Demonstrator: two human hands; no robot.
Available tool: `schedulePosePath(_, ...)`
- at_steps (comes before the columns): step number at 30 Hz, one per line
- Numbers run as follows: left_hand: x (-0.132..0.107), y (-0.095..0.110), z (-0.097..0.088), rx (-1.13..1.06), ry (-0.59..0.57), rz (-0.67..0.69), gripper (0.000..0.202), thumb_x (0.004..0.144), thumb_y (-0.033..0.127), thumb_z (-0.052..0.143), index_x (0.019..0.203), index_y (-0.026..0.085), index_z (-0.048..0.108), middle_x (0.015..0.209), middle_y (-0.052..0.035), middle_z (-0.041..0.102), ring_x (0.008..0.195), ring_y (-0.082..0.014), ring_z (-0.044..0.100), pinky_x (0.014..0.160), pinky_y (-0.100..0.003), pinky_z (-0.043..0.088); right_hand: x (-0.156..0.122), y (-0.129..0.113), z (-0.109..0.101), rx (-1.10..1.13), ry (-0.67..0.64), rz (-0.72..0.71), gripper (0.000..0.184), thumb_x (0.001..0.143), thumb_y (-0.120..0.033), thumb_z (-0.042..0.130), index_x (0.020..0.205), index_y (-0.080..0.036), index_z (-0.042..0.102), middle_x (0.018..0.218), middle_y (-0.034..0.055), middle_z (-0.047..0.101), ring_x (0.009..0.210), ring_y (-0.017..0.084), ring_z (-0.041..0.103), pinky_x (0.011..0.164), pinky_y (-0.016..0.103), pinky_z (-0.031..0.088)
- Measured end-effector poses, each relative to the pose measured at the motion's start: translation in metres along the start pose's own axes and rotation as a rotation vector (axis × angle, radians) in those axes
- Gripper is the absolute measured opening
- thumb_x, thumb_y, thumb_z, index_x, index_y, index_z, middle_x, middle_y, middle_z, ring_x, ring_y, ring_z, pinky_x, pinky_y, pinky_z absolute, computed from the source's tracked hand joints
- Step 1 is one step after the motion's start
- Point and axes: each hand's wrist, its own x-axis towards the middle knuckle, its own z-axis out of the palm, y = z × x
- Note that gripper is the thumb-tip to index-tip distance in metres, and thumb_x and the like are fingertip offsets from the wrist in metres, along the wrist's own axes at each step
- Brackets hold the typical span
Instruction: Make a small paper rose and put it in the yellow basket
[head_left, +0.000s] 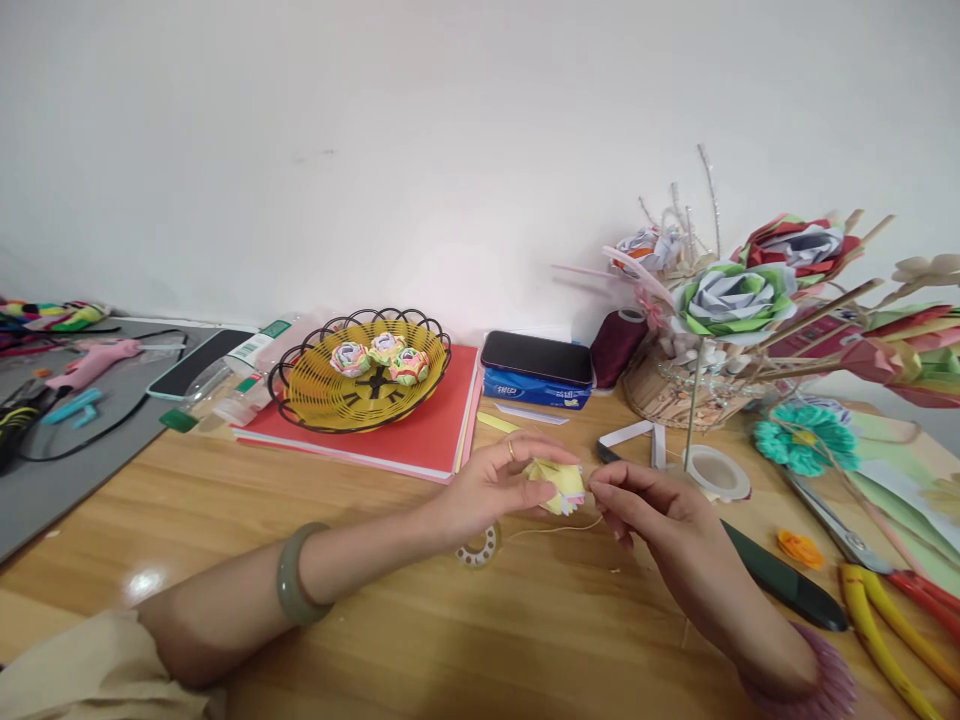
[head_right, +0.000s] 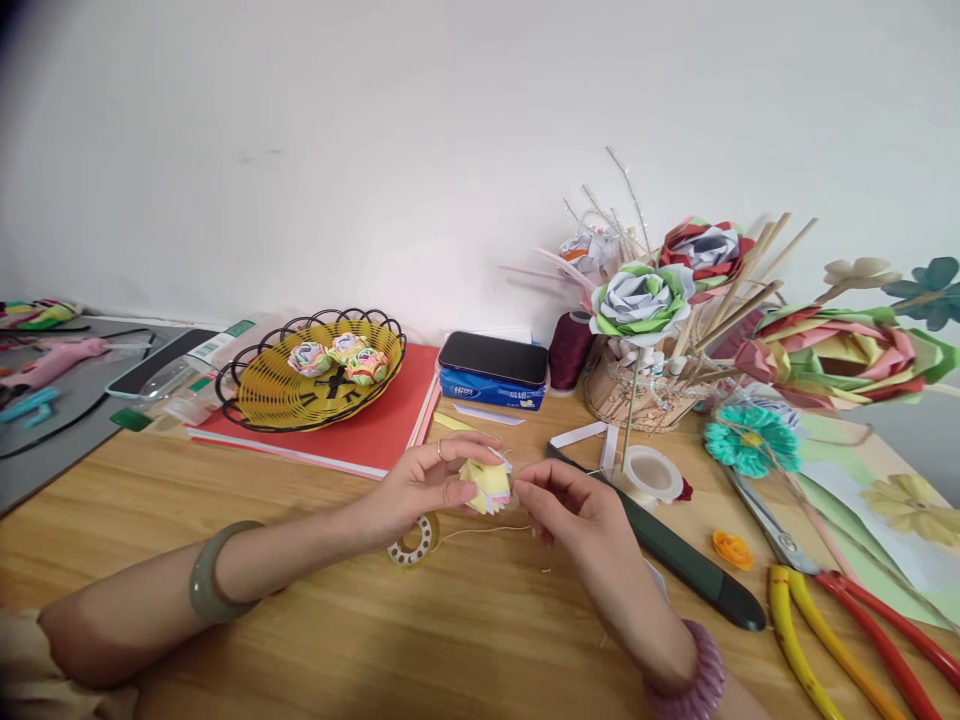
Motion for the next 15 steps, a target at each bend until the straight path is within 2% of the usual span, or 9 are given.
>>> schedulePosePath(3, 0.0005, -0.0014, -0.0008, 0.042, -0.019, 0.042, 0.026, 0.070, 0.031, 0.067, 0.095, 0.023, 0.066, 0.116, -0.0065, 0.050, 0.112, -0.0226, 0.047, 0.081, -0.030, 0.047, 0.0000, -0.0007, -0.0005, -0.004, 0.012, 0.004, 0.024, 0.073, -0.043, 0.061, 0.071, -0.018, 0.061, 0.055, -0.0039, 0.045, 0.051, 0.010, 0.039, 0.046, 0.022, 0.032)
schedulePosePath(7, 0.0010, -0.0025, -0.0014, 0.145, -0.015, 0.136, 0.022, 0.071, 0.026, 0.068, 0.092, 0.023, 0.068, 0.114, -0.0063, 0.050, 0.119, -0.0222, 0.041, 0.096, -0.036, 0.037, 0.0005, -0.0004, -0.0004, -0.029, 0.003, 0.000, 0.025, 0.072, -0.043, 0.061, 0.071, -0.018, 0.062, 0.055, -0.0035, 0.047, 0.050, 0.010, 0.039, 0.046, 0.023, 0.032)
schedulePosePath(15, -0.0005, -0.0042, -0.0006, 0.235, 0.014, 0.217, 0.018, 0.071, 0.020, 0.067, 0.089, 0.023, 0.067, 0.112, -0.0059, 0.048, 0.116, -0.0194, 0.042, 0.096, -0.034, 0.037, 0.0013, 0.0035, 0.0003, -0.053, 0.017, -0.026, 0.023, 0.072, -0.041, 0.061, 0.073, -0.019, 0.063, 0.058, -0.0034, 0.048, 0.052, 0.010, 0.039, 0.047, 0.023, 0.032)
